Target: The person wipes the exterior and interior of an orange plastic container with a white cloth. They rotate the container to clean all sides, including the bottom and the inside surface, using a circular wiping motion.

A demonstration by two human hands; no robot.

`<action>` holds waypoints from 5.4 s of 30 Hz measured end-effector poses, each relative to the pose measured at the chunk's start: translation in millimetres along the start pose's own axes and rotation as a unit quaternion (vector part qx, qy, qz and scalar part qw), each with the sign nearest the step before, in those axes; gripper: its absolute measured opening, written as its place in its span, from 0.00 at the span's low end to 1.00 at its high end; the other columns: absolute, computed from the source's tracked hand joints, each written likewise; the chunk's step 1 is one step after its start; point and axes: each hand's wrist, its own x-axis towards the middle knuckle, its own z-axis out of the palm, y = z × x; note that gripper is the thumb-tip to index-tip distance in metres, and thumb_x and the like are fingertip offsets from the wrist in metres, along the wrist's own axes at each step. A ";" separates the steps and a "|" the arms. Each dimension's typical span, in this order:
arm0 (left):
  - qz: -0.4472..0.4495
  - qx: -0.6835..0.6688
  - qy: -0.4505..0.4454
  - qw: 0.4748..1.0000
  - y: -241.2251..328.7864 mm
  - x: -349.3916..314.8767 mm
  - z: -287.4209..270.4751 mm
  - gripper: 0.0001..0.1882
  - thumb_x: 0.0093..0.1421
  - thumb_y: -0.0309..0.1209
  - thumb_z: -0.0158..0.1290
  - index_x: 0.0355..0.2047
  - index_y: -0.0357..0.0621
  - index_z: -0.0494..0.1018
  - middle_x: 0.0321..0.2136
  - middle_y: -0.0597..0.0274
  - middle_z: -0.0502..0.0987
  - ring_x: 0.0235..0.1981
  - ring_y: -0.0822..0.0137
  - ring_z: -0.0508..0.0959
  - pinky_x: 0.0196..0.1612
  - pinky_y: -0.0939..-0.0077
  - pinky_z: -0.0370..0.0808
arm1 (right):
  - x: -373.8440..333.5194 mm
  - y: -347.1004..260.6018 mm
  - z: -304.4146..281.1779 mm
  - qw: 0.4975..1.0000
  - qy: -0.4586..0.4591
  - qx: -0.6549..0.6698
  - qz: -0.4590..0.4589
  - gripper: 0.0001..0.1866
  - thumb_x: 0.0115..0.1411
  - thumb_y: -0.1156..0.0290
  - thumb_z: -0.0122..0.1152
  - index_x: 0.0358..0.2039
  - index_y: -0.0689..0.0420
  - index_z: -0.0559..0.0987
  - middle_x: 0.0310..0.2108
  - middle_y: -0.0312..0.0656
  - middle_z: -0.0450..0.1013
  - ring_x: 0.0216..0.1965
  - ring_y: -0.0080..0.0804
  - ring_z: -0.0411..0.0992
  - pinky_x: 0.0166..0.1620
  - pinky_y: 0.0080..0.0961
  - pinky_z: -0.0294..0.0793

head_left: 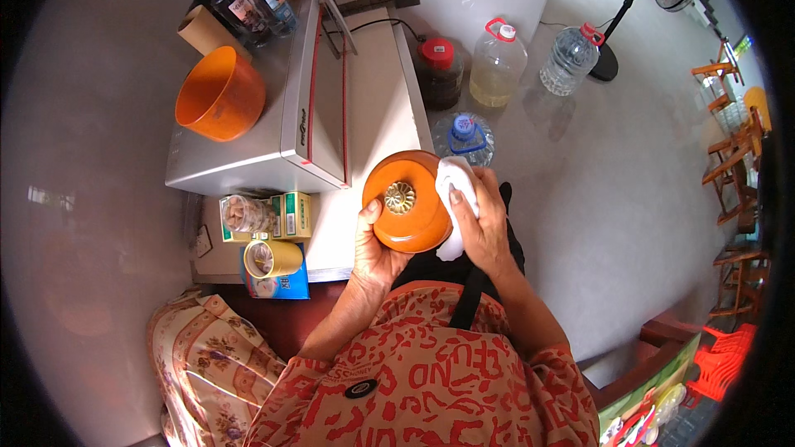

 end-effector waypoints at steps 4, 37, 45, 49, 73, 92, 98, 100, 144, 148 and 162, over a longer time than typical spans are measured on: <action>-0.016 0.008 0.001 1.000 -5.4 -2.2 0.8 0.32 0.51 0.39 0.59 0.55 0.46 0.63 0.52 0.56 0.71 0.53 0.56 0.71 0.57 0.49 0.67 | 21.6 13.2 -8.4 0.996 -0.051 0.048 0.048 0.15 0.60 0.71 0.53 0.46 0.64 0.73 0.39 0.48 0.66 0.39 0.40 0.69 0.42 0.30 0.71; -0.060 0.079 0.004 0.995 -12.9 -0.9 -0.7 0.33 0.51 0.35 0.62 0.55 0.45 0.62 0.50 0.58 0.71 0.52 0.59 0.71 0.58 0.56 0.67 | -13.8 7.4 -21.0 0.997 -0.030 -0.070 -0.033 0.17 0.48 0.74 0.60 0.42 0.55 0.78 0.41 0.45 0.63 0.45 0.42 0.65 0.47 0.34 0.66; -0.083 0.151 -0.056 0.983 -8.7 -2.9 -8.7 0.27 0.51 0.24 0.60 0.52 0.42 0.66 0.46 0.59 0.74 0.48 0.63 0.75 0.54 0.63 0.73 | 25.6 5.7 -27.4 0.977 -0.164 -0.090 -0.099 0.16 0.45 0.68 0.67 0.38 0.43 0.82 0.42 0.37 0.65 0.45 0.38 0.63 0.49 0.33 0.65; -0.059 0.235 -0.071 0.967 -9.8 -6.8 -8.8 0.21 0.50 0.19 0.60 0.46 0.41 0.72 0.40 0.60 0.77 0.46 0.66 0.76 0.51 0.66 0.75 | 34.5 -8.0 -20.8 0.945 -0.254 -0.140 -0.153 0.13 0.47 0.63 0.66 0.36 0.41 0.82 0.42 0.34 0.67 0.45 0.37 0.61 0.51 0.31 0.64; -0.013 0.333 -0.133 0.933 1.6 -10.8 -6.1 0.20 0.48 0.20 0.62 0.43 0.37 0.75 0.37 0.59 0.79 0.39 0.70 0.78 0.47 0.73 0.76 | 4.5 8.1 -44.4 0.988 -0.150 0.034 -0.020 0.21 0.49 0.74 0.64 0.47 0.53 0.78 0.42 0.43 0.69 0.43 0.37 0.69 0.46 0.29 0.70; 0.057 0.457 -0.144 0.876 -0.5 -15.3 -0.2 0.17 0.48 0.19 0.62 0.40 0.37 0.76 0.34 0.65 0.79 0.35 0.76 0.77 0.42 0.80 0.75 | 5.1 4.5 -32.8 0.985 -0.122 0.125 -0.011 0.21 0.49 0.78 0.59 0.46 0.54 0.78 0.36 0.41 0.70 0.35 0.29 0.70 0.40 0.21 0.69; 0.067 0.408 -0.171 0.894 -0.7 -15.8 -7.9 0.19 0.48 0.21 0.63 0.42 0.35 0.76 0.35 0.63 0.79 0.35 0.75 0.77 0.42 0.80 0.75 | 0.6 19.0 -38.9 0.963 -0.133 0.224 0.061 0.19 0.50 0.78 0.56 0.45 0.58 0.78 0.32 0.37 0.69 0.33 0.25 0.67 0.37 0.19 0.67; 0.023 0.350 -0.188 0.917 5.6 -14.4 -8.6 0.20 0.46 0.24 0.66 0.41 0.35 0.76 0.34 0.61 0.80 0.35 0.74 0.77 0.43 0.79 0.75 | 5.5 19.5 -41.8 0.971 -0.150 0.186 0.010 0.19 0.49 0.78 0.58 0.45 0.58 0.79 0.32 0.37 0.69 0.33 0.27 0.67 0.38 0.21 0.68; 0.182 0.593 -0.107 0.777 16.9 -28.4 25.7 0.15 0.47 0.28 0.66 0.36 0.43 0.76 0.32 0.67 0.80 0.34 0.79 0.77 0.38 0.79 0.76 | 25.0 -53.4 3.4 0.950 -0.091 -0.161 -0.251 0.18 0.42 0.58 0.69 0.36 0.43 0.80 0.42 0.30 0.70 0.50 0.35 0.65 0.52 0.37 0.61; 0.150 0.517 -0.133 0.832 14.1 -26.7 24.9 0.15 0.47 0.23 0.65 0.37 0.39 0.77 0.32 0.68 0.80 0.36 0.77 0.77 0.42 0.79 0.75 | 32.3 -37.5 -5.4 0.965 -0.065 -0.090 -0.236 0.20 0.42 0.67 0.69 0.39 0.47 0.80 0.41 0.34 0.71 0.47 0.38 0.68 0.48 0.35 0.67; 0.126 0.317 -0.145 0.929 13.1 -12.3 1.4 0.25 0.43 0.17 0.64 0.45 0.40 0.74 0.40 0.63 0.78 0.43 0.69 0.77 0.49 0.72 0.74 | 3.2 -1.9 -11.8 0.984 -0.028 0.160 0.078 0.18 0.63 0.68 0.53 0.51 0.63 0.72 0.37 0.45 0.73 0.36 0.26 0.71 0.39 0.23 0.71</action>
